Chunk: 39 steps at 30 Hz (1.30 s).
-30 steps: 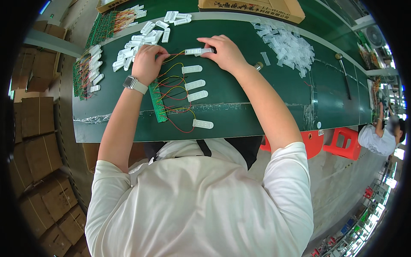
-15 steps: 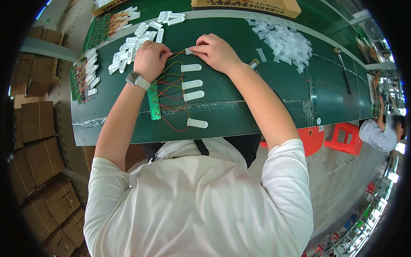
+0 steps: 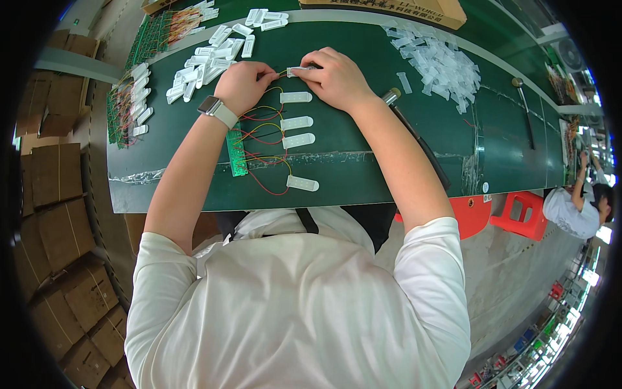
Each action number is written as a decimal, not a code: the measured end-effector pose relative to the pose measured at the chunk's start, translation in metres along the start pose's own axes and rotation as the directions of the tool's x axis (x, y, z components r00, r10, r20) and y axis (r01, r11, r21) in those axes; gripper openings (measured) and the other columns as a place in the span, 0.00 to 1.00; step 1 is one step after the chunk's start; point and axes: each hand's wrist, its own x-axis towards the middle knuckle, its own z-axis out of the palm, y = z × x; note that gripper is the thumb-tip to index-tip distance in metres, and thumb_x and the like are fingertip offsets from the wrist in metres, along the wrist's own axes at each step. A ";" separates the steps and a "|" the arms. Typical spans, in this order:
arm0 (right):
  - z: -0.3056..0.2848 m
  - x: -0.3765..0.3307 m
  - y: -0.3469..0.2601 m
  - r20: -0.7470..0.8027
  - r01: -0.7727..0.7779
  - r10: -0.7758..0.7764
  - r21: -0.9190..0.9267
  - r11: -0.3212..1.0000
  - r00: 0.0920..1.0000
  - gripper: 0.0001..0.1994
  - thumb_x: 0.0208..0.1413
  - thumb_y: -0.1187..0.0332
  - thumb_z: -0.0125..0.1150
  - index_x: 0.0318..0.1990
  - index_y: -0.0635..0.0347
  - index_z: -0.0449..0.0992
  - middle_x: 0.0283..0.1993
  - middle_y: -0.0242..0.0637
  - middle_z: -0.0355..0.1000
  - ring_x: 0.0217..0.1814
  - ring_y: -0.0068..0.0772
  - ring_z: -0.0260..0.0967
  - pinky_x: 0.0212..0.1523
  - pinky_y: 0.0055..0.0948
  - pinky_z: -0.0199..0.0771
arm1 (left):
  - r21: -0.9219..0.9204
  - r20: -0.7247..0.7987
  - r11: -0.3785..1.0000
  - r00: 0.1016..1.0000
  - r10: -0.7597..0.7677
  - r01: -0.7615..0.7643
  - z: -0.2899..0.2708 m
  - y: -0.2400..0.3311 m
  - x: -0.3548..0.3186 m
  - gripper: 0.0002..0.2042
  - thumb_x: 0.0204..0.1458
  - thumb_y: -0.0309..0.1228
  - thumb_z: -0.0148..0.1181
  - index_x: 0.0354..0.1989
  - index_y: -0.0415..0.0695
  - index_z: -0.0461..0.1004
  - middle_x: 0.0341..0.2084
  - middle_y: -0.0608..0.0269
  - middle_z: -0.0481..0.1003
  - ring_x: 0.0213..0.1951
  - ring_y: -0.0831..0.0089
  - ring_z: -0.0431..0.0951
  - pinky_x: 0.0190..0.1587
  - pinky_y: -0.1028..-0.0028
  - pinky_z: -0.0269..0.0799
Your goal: The person assembles LED light modules by attaching plastic covers onto the circuit boards by hand and securing them with a small hammer.
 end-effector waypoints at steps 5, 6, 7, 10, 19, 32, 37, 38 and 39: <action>0.004 -0.002 0.003 0.011 -0.123 0.123 0.114 0.986 0.992 0.07 0.54 0.67 0.73 0.40 0.45 0.89 0.42 0.23 0.80 0.46 0.32 0.75 0.47 0.34 0.79 | -0.048 0.063 0.991 0.990 -0.123 0.126 0.000 0.003 0.009 0.10 0.55 0.39 0.70 0.42 0.51 0.88 0.33 0.59 0.86 0.36 0.62 0.85 0.43 0.65 0.79; 0.005 -0.003 0.003 0.005 -0.118 0.118 0.110 0.987 0.993 0.06 0.53 0.67 0.73 0.40 0.46 0.89 0.41 0.22 0.80 0.46 0.32 0.75 0.47 0.33 0.80 | -0.048 0.065 0.991 0.990 -0.123 0.126 0.001 0.004 0.010 0.10 0.55 0.39 0.70 0.42 0.51 0.88 0.33 0.59 0.86 0.36 0.62 0.85 0.43 0.65 0.79; 0.005 -0.002 0.002 -0.002 -0.113 0.114 0.106 0.988 0.993 0.06 0.53 0.66 0.73 0.39 0.47 0.89 0.41 0.21 0.81 0.46 0.32 0.75 0.47 0.33 0.80 | -0.035 0.056 0.990 0.989 -0.133 0.136 0.001 0.007 0.010 0.10 0.54 0.38 0.71 0.42 0.51 0.88 0.34 0.60 0.86 0.37 0.63 0.85 0.43 0.65 0.79; 0.003 -0.002 -0.002 -0.001 -0.066 0.066 0.034 0.997 0.998 0.07 0.53 0.67 0.73 0.39 0.46 0.88 0.42 0.22 0.80 0.47 0.31 0.75 0.47 0.33 0.80 | -0.017 0.009 0.996 0.996 -0.090 0.090 0.005 0.007 0.007 0.11 0.52 0.38 0.72 0.42 0.51 0.88 0.37 0.61 0.85 0.39 0.63 0.85 0.44 0.65 0.79; 0.003 -0.001 -0.003 -0.002 0.009 -0.009 -0.028 1.000 1.000 0.09 0.52 0.67 0.72 0.42 0.43 0.88 0.45 0.24 0.78 0.49 0.32 0.74 0.46 0.34 0.80 | 0.050 -0.161 0.963 0.949 0.270 -0.265 0.014 -0.015 0.006 0.15 0.51 0.36 0.72 0.47 0.51 0.86 0.47 0.63 0.83 0.54 0.61 0.79 0.57 0.62 0.76; 0.012 0.001 -0.009 0.049 -0.201 0.197 0.089 0.976 0.979 0.09 0.57 0.67 0.69 0.44 0.43 0.89 0.45 0.21 0.80 0.49 0.32 0.73 0.53 0.34 0.78 | 0.107 -0.127 0.917 0.909 0.396 -0.385 0.018 -0.031 0.012 0.18 0.56 0.42 0.68 0.55 0.56 0.84 0.57 0.73 0.81 0.66 0.62 0.71 0.68 0.57 0.66; 0.013 0.001 -0.009 0.042 -0.203 0.200 0.094 0.975 0.979 0.10 0.56 0.68 0.69 0.44 0.44 0.89 0.45 0.22 0.80 0.50 0.33 0.73 0.53 0.33 0.77 | 0.070 -0.117 0.934 0.927 0.356 -0.350 0.018 -0.032 0.015 0.19 0.55 0.44 0.69 0.55 0.56 0.84 0.56 0.73 0.81 0.63 0.62 0.72 0.67 0.57 0.66; 0.013 0.001 -0.009 0.041 -0.206 0.203 0.095 0.974 0.978 0.10 0.56 0.68 0.69 0.44 0.44 0.89 0.45 0.22 0.80 0.50 0.33 0.73 0.53 0.33 0.77 | 0.062 -0.109 0.942 0.936 0.334 -0.329 0.017 -0.031 0.016 0.20 0.55 0.45 0.70 0.55 0.56 0.84 0.56 0.73 0.81 0.64 0.62 0.72 0.68 0.57 0.65; 0.013 0.001 -0.009 0.041 -0.203 0.200 0.104 0.974 0.979 0.09 0.56 0.68 0.69 0.44 0.45 0.89 0.45 0.23 0.80 0.50 0.33 0.73 0.54 0.33 0.77 | 0.063 -0.107 0.942 0.937 0.334 -0.329 0.018 -0.030 0.015 0.20 0.55 0.45 0.70 0.55 0.56 0.84 0.56 0.73 0.81 0.64 0.62 0.72 0.68 0.57 0.65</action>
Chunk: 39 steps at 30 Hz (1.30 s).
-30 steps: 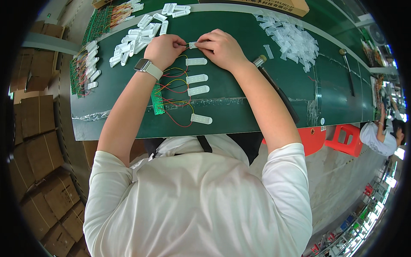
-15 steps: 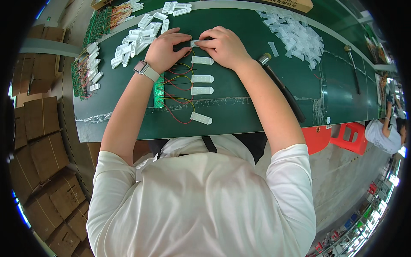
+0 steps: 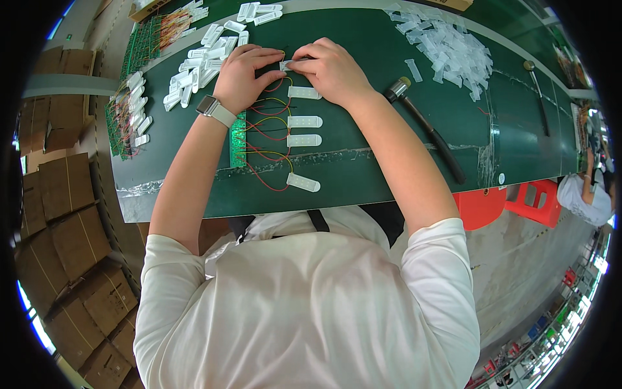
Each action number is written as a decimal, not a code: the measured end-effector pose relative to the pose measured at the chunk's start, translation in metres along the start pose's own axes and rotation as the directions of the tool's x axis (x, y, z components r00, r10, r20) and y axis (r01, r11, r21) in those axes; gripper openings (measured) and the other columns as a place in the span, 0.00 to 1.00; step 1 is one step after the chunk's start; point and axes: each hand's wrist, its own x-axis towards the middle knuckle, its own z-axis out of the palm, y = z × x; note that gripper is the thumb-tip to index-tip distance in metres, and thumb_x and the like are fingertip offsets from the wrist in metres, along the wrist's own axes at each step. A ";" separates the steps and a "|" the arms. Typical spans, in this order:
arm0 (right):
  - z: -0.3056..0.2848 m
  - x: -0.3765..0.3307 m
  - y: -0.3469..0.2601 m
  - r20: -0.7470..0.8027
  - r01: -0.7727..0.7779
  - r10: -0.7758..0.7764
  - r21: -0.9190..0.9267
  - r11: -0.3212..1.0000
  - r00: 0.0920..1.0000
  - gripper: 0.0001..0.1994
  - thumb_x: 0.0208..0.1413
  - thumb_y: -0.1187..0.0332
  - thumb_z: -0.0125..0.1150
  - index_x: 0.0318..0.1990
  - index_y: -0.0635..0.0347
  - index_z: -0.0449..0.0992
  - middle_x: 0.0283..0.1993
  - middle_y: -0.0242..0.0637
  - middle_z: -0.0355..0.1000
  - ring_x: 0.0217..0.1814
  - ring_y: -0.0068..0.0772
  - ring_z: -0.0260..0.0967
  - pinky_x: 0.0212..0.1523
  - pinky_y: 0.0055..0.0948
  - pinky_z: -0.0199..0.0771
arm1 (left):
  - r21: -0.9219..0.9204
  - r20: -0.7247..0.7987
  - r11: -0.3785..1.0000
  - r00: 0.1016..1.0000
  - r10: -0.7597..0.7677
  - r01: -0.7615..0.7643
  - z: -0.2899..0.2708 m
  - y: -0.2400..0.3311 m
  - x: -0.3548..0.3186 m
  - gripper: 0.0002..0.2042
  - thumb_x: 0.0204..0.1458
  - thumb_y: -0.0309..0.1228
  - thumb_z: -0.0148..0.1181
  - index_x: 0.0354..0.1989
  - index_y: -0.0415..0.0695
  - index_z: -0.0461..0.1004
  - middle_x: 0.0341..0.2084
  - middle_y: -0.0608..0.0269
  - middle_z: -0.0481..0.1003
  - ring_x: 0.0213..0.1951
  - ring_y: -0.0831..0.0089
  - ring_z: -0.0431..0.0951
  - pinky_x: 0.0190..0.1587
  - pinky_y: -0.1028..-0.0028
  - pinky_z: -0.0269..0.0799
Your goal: The person assembles LED light modules by attaching plastic covers onto the circuit boards by hand and securing them with a small hammer.
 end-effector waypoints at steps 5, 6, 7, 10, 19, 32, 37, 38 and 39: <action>0.001 0.000 0.001 -0.004 -0.001 0.002 0.040 0.999 1.000 0.09 0.56 0.68 0.69 0.44 0.46 0.89 0.46 0.23 0.80 0.50 0.33 0.73 0.54 0.33 0.77 | 0.250 -0.033 0.968 0.999 0.008 0.000 0.001 0.012 -0.001 0.21 0.51 0.50 0.72 0.53 0.61 0.85 0.56 0.80 0.80 0.65 0.67 0.70 0.68 0.54 0.58; 0.001 0.000 0.001 -0.006 0.001 -0.001 0.041 0.999 1.000 0.09 0.56 0.68 0.69 0.44 0.47 0.89 0.46 0.23 0.80 0.50 0.33 0.73 0.54 0.33 0.78 | 0.253 -0.032 0.968 0.999 0.006 0.002 0.002 0.011 -0.001 0.21 0.51 0.50 0.72 0.53 0.61 0.85 0.56 0.80 0.80 0.65 0.67 0.70 0.68 0.54 0.58; 0.001 0.000 0.002 -0.008 0.003 -0.003 0.041 0.999 1.000 0.09 0.56 0.68 0.69 0.44 0.47 0.89 0.46 0.23 0.80 0.50 0.33 0.73 0.54 0.32 0.78 | 0.253 -0.041 0.967 0.999 0.010 0.000 0.001 0.012 -0.001 0.21 0.51 0.51 0.72 0.53 0.61 0.85 0.56 0.80 0.80 0.66 0.67 0.70 0.68 0.54 0.58; 0.002 -0.001 0.002 -0.007 -0.018 0.019 0.055 0.998 1.000 0.09 0.55 0.68 0.69 0.44 0.48 0.88 0.47 0.24 0.80 0.50 0.33 0.73 0.54 0.32 0.78 | 0.244 -0.023 0.970 1.000 -0.005 0.010 -0.002 0.015 0.000 0.22 0.51 0.51 0.72 0.54 0.61 0.85 0.57 0.80 0.79 0.67 0.66 0.69 0.69 0.54 0.58; 0.001 0.000 0.001 -0.004 -0.017 0.017 0.072 0.997 1.000 0.10 0.55 0.69 0.70 0.44 0.48 0.88 0.47 0.24 0.80 0.50 0.33 0.73 0.54 0.32 0.78 | 0.159 -0.055 0.987 0.998 0.004 0.004 0.012 -0.004 0.003 0.21 0.48 0.50 0.75 0.52 0.66 0.86 0.58 0.76 0.77 0.69 0.64 0.67 0.69 0.57 0.61; 0.002 0.001 0.003 -0.051 0.004 -0.005 0.000 1.000 0.999 0.10 0.55 0.66 0.71 0.45 0.45 0.89 0.45 0.21 0.83 0.49 0.32 0.73 0.54 0.34 0.77 | 0.283 0.029 0.919 0.956 -0.292 0.273 0.004 0.015 0.002 0.26 0.43 0.64 0.71 0.54 0.81 0.83 0.73 0.71 0.65 0.77 0.54 0.53 0.74 0.31 0.35; 0.002 0.002 0.004 -0.035 -0.012 0.012 -0.001 1.000 0.999 0.13 0.55 0.65 0.71 0.48 0.44 0.88 0.47 0.21 0.83 0.49 0.32 0.74 0.55 0.35 0.76 | 0.265 0.075 0.922 0.948 -0.311 0.281 -0.001 0.017 -0.003 0.30 0.43 0.66 0.71 0.58 0.83 0.80 0.76 0.71 0.61 0.80 0.52 0.46 0.74 0.29 0.29; 0.002 0.002 0.005 -0.034 -0.010 0.010 -0.005 1.000 0.999 0.13 0.55 0.65 0.71 0.48 0.44 0.88 0.47 0.21 0.83 0.49 0.32 0.74 0.55 0.35 0.76 | 0.280 0.074 0.920 0.949 -0.305 0.274 -0.001 0.017 -0.003 0.31 0.43 0.67 0.70 0.59 0.83 0.79 0.76 0.71 0.61 0.79 0.51 0.47 0.73 0.28 0.28; 0.000 0.001 0.006 -0.031 -0.019 0.019 0.003 1.000 0.999 0.13 0.55 0.64 0.72 0.49 0.44 0.88 0.47 0.21 0.83 0.50 0.32 0.74 0.55 0.35 0.76 | 0.276 0.071 0.922 0.950 -0.303 0.274 0.000 0.019 -0.002 0.31 0.43 0.67 0.70 0.59 0.83 0.79 0.76 0.71 0.61 0.79 0.51 0.47 0.73 0.28 0.28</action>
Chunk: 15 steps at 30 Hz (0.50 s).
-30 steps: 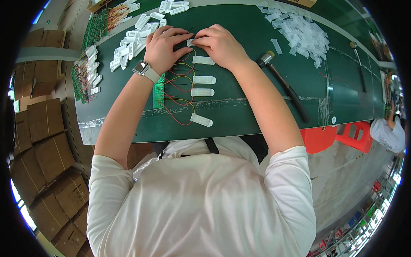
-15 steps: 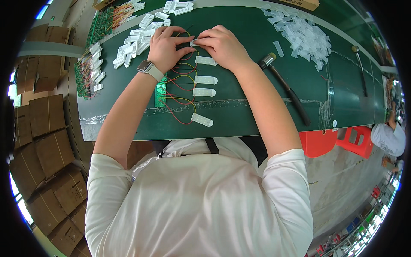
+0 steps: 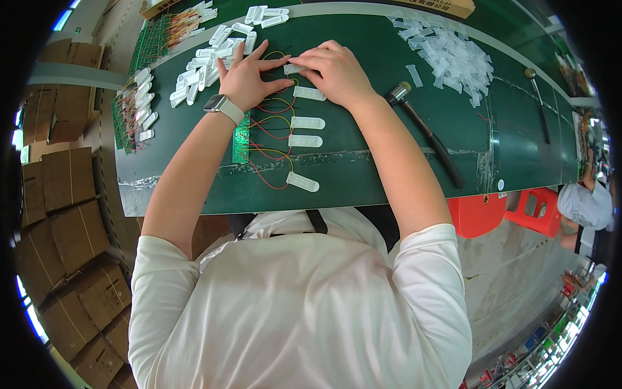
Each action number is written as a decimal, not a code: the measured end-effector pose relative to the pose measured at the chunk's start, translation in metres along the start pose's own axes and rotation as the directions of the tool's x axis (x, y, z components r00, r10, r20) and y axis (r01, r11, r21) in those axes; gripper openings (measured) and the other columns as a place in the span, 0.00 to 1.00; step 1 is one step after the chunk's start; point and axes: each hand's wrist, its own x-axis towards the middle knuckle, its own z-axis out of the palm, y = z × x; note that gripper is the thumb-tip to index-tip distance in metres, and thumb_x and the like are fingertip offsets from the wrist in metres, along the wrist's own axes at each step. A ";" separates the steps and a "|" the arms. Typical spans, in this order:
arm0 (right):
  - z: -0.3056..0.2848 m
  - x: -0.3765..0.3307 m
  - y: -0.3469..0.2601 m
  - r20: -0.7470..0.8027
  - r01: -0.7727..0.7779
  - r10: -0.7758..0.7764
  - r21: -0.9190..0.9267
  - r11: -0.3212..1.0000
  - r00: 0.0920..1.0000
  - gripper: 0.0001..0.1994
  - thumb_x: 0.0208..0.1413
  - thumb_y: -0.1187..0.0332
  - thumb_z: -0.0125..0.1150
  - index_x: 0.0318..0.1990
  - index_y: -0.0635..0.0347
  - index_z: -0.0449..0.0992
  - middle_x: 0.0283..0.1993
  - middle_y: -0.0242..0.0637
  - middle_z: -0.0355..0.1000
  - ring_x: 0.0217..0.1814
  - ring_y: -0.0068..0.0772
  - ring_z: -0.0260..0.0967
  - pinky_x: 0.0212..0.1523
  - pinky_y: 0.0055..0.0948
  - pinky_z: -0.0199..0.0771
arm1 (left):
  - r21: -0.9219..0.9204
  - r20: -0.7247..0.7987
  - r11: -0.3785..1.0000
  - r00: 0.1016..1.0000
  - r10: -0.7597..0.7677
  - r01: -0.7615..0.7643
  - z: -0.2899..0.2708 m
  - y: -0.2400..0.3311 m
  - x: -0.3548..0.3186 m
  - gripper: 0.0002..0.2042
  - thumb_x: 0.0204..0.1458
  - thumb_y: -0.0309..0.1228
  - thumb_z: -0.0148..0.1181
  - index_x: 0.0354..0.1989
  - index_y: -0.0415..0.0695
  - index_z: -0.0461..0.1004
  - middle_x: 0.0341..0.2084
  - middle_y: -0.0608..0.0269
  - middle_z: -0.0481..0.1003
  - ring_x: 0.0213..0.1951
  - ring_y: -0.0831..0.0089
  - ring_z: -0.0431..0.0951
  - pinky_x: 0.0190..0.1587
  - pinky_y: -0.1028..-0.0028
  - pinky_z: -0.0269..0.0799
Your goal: The person assembles LED light modules by attaching plastic covers onto the circuit boards by hand and securing them with a small hammer.
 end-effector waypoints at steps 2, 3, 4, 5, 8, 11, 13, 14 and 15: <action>-0.003 -0.004 0.003 0.008 -0.016 0.016 -0.005 1.000 1.000 0.14 0.55 0.64 0.72 0.49 0.43 0.87 0.48 0.21 0.83 0.50 0.33 0.74 0.56 0.35 0.76 | -0.001 0.019 1.000 1.000 -0.001 0.001 0.001 0.005 0.000 0.32 0.44 0.67 0.70 0.61 0.84 0.76 0.76 0.72 0.60 0.79 0.51 0.47 0.73 0.28 0.27; -0.007 -0.007 0.006 0.007 -0.032 0.032 -0.022 0.999 0.999 0.13 0.55 0.63 0.72 0.49 0.43 0.87 0.48 0.22 0.83 0.51 0.33 0.74 0.56 0.35 0.76 | -0.014 0.017 1.000 1.000 0.008 -0.008 0.002 0.008 0.001 0.32 0.44 0.67 0.70 0.61 0.84 0.76 0.76 0.72 0.60 0.79 0.51 0.47 0.73 0.28 0.27; -0.012 -0.010 0.008 0.007 -0.052 0.052 -0.043 0.998 0.999 0.13 0.55 0.61 0.71 0.49 0.43 0.87 0.48 0.22 0.83 0.51 0.33 0.74 0.56 0.34 0.76 | -0.025 0.033 1.000 0.999 0.018 -0.017 0.002 0.012 0.002 0.32 0.45 0.67 0.69 0.62 0.84 0.76 0.77 0.72 0.59 0.80 0.50 0.46 0.73 0.27 0.28; -0.021 -0.008 0.001 0.012 -0.056 0.057 -0.064 0.996 0.998 0.13 0.55 0.61 0.71 0.49 0.43 0.87 0.48 0.22 0.83 0.51 0.33 0.74 0.56 0.34 0.76 | -0.038 0.045 0.999 0.999 0.028 -0.026 0.003 0.014 0.004 0.32 0.45 0.66 0.69 0.63 0.84 0.75 0.77 0.73 0.58 0.80 0.50 0.46 0.73 0.26 0.28; -0.055 -0.005 -0.024 -0.202 -0.205 0.181 -0.104 0.973 0.963 0.12 0.56 0.59 0.71 0.47 0.44 0.87 0.45 0.25 0.82 0.50 0.35 0.76 0.52 0.33 0.79 | 0.028 0.061 0.999 0.998 -0.025 0.023 -0.001 -0.007 -0.004 0.32 0.47 0.65 0.69 0.64 0.83 0.74 0.78 0.74 0.56 0.80 0.48 0.46 0.71 0.23 0.31; -0.107 -0.032 0.002 -0.271 -0.653 0.619 -0.048 0.756 0.737 0.13 0.55 0.59 0.71 0.47 0.46 0.87 0.45 0.29 0.83 0.45 0.38 0.79 0.48 0.35 0.80 | 0.026 0.079 0.999 0.996 -0.042 0.040 -0.014 -0.002 -0.006 0.31 0.48 0.62 0.69 0.64 0.79 0.75 0.78 0.74 0.56 0.80 0.50 0.47 0.71 0.24 0.30; -0.134 -0.053 0.037 -0.177 -0.822 0.803 -0.110 0.559 0.569 0.15 0.54 0.56 0.73 0.47 0.50 0.87 0.43 0.35 0.84 0.43 0.39 0.82 0.45 0.37 0.81 | 0.028 0.082 0.999 0.996 -0.042 0.040 -0.008 0.001 -0.003 0.30 0.49 0.61 0.69 0.64 0.81 0.75 0.78 0.76 0.56 0.80 0.52 0.47 0.72 0.25 0.29; -0.140 -0.059 0.048 -0.123 -0.826 0.817 -0.117 0.551 0.563 0.16 0.54 0.57 0.74 0.47 0.52 0.87 0.42 0.36 0.84 0.42 0.36 0.82 0.45 0.34 0.81 | 0.026 0.086 0.999 0.996 -0.030 0.028 -0.006 0.003 -0.001 0.30 0.49 0.61 0.69 0.64 0.81 0.75 0.78 0.76 0.56 0.80 0.52 0.47 0.72 0.25 0.29; -0.141 -0.067 0.057 -0.068 -0.830 0.829 -0.121 0.545 0.555 0.17 0.53 0.57 0.76 0.48 0.54 0.87 0.40 0.37 0.84 0.41 0.33 0.82 0.44 0.31 0.80 | 0.023 0.090 0.999 0.995 -0.031 0.029 -0.005 0.005 -0.001 0.30 0.49 0.62 0.69 0.64 0.81 0.75 0.78 0.76 0.56 0.80 0.53 0.47 0.72 0.25 0.28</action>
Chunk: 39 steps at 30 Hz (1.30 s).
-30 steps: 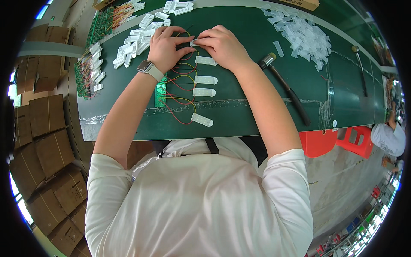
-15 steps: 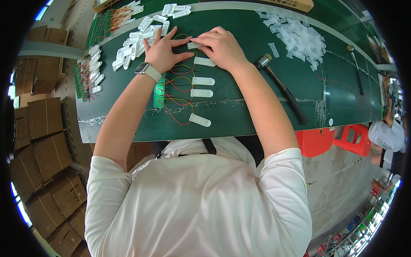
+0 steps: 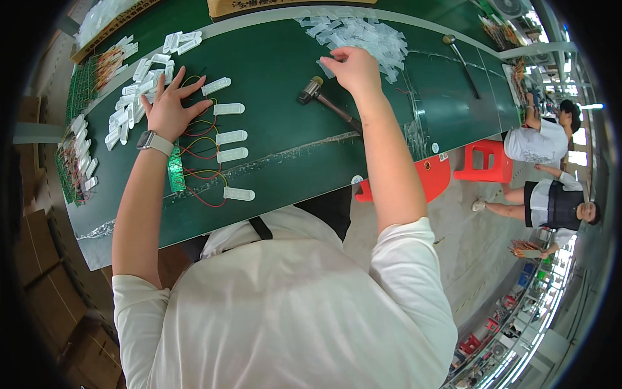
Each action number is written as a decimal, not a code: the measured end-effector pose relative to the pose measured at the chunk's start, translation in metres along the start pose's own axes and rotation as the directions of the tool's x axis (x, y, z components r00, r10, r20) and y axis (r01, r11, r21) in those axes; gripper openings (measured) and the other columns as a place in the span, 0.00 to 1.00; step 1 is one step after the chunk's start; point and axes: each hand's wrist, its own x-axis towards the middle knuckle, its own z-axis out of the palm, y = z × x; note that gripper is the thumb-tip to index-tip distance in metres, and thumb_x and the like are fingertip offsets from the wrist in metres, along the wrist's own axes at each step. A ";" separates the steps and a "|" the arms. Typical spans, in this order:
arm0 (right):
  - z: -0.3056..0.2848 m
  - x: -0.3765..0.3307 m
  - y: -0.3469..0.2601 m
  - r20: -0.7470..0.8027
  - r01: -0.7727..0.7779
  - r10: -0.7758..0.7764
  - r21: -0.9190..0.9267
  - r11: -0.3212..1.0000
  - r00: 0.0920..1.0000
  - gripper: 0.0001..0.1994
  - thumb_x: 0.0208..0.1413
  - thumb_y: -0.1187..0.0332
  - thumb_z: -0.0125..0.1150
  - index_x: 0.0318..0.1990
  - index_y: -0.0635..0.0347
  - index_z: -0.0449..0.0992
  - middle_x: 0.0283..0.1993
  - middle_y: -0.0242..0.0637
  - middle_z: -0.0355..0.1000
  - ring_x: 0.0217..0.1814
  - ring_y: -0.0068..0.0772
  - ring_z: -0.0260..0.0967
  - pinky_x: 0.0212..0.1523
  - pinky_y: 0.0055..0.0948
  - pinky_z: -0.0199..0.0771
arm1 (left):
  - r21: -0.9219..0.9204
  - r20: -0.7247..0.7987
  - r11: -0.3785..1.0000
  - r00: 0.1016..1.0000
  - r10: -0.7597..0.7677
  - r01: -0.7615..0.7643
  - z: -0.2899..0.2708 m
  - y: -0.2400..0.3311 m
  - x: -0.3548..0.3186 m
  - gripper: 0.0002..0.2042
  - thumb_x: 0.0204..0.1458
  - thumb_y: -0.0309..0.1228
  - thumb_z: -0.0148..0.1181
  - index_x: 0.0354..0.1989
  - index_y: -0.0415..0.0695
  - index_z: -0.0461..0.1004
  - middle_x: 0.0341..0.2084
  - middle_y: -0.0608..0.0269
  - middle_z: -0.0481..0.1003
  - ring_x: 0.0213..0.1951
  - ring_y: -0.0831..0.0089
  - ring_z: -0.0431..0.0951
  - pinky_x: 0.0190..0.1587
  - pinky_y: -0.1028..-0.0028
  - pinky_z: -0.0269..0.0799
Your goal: The person assembles LED light modules by attaching plastic covers onto the circuit boards by hand and securing them with a small hammer.
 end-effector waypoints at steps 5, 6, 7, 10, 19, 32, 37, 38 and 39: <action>0.010 0.004 0.005 0.022 0.033 -0.030 -0.151 0.988 0.999 0.18 0.50 0.57 0.79 0.44 0.57 0.86 0.40 0.37 0.85 0.42 0.36 0.83 0.46 0.33 0.81 | -0.006 0.025 1.000 0.999 -0.021 0.021 -0.002 0.002 0.000 0.31 0.49 0.62 0.69 0.65 0.82 0.74 0.78 0.77 0.56 0.80 0.54 0.47 0.72 0.25 0.28; 0.012 0.005 0.008 0.043 0.016 -0.012 -0.096 0.995 0.999 0.17 0.48 0.57 0.79 0.42 0.55 0.87 0.40 0.38 0.85 0.43 0.38 0.83 0.47 0.35 0.81 | -0.012 0.022 1.000 1.000 -0.015 0.016 -0.002 0.004 0.002 0.31 0.49 0.62 0.69 0.65 0.82 0.74 0.78 0.77 0.56 0.80 0.54 0.47 0.72 0.25 0.28; 0.016 0.004 0.008 0.059 0.029 -0.027 -0.034 0.999 0.998 0.15 0.49 0.57 0.78 0.41 0.54 0.87 0.38 0.35 0.85 0.43 0.40 0.82 0.48 0.36 0.80 | -0.003 0.031 1.000 0.999 -0.025 0.025 -0.003 0.003 0.001 0.30 0.49 0.62 0.69 0.64 0.83 0.74 0.78 0.77 0.56 0.80 0.54 0.47 0.72 0.25 0.28; 0.019 -0.002 0.009 0.021 0.181 -0.180 -0.089 0.979 0.983 0.13 0.50 0.59 0.75 0.40 0.53 0.88 0.35 0.32 0.84 0.44 0.39 0.81 0.48 0.37 0.80 | -0.006 0.029 0.999 0.999 -0.040 0.041 -0.004 0.001 -0.001 0.30 0.49 0.63 0.69 0.64 0.83 0.74 0.78 0.77 0.56 0.80 0.54 0.47 0.72 0.25 0.27; 0.003 0.011 -0.025 -0.065 0.653 -0.689 -0.264 0.710 0.722 0.10 0.48 0.62 0.75 0.36 0.55 0.87 0.36 0.32 0.83 0.52 0.38 0.75 0.54 0.38 0.77 | -0.059 -0.048 0.998 0.999 -0.015 0.012 0.002 0.002 -0.003 0.31 0.47 0.63 0.70 0.63 0.84 0.74 0.77 0.76 0.57 0.80 0.54 0.46 0.71 0.23 0.25; 0.089 0.013 -0.144 0.287 0.970 -0.931 0.012 0.241 0.228 0.10 0.49 0.70 0.74 0.40 0.60 0.86 0.41 0.33 0.80 0.58 0.35 0.71 0.58 0.34 0.76 | -0.051 -0.044 0.998 0.998 -0.045 0.042 0.002 0.001 -0.005 0.31 0.47 0.66 0.69 0.63 0.83 0.75 0.76 0.76 0.59 0.80 0.57 0.47 0.72 0.25 0.26; 0.095 0.016 -0.143 0.301 0.971 -0.929 0.036 0.236 0.215 0.10 0.49 0.68 0.73 0.40 0.58 0.87 0.39 0.29 0.81 0.57 0.35 0.70 0.59 0.35 0.75 | -0.055 -0.059 0.998 0.998 -0.037 0.034 0.004 0.002 -0.005 0.31 0.48 0.65 0.68 0.63 0.82 0.75 0.77 0.77 0.58 0.80 0.58 0.47 0.72 0.24 0.26; 0.095 0.014 -0.144 0.305 0.969 -0.927 0.037 0.242 0.220 0.10 0.50 0.68 0.72 0.40 0.58 0.87 0.39 0.29 0.81 0.58 0.35 0.70 0.59 0.35 0.75 | -0.053 -0.057 0.998 0.997 -0.045 0.042 0.005 0.001 -0.006 0.31 0.48 0.65 0.68 0.63 0.82 0.75 0.77 0.77 0.58 0.80 0.58 0.47 0.72 0.24 0.26; 0.097 0.013 -0.146 0.304 0.970 -0.928 0.044 0.239 0.215 0.10 0.50 0.68 0.72 0.40 0.58 0.87 0.39 0.29 0.81 0.58 0.35 0.70 0.59 0.35 0.75 | -0.064 -0.060 0.997 0.997 -0.045 0.041 0.005 0.001 -0.006 0.31 0.48 0.65 0.68 0.63 0.82 0.75 0.77 0.76 0.58 0.80 0.58 0.47 0.72 0.24 0.25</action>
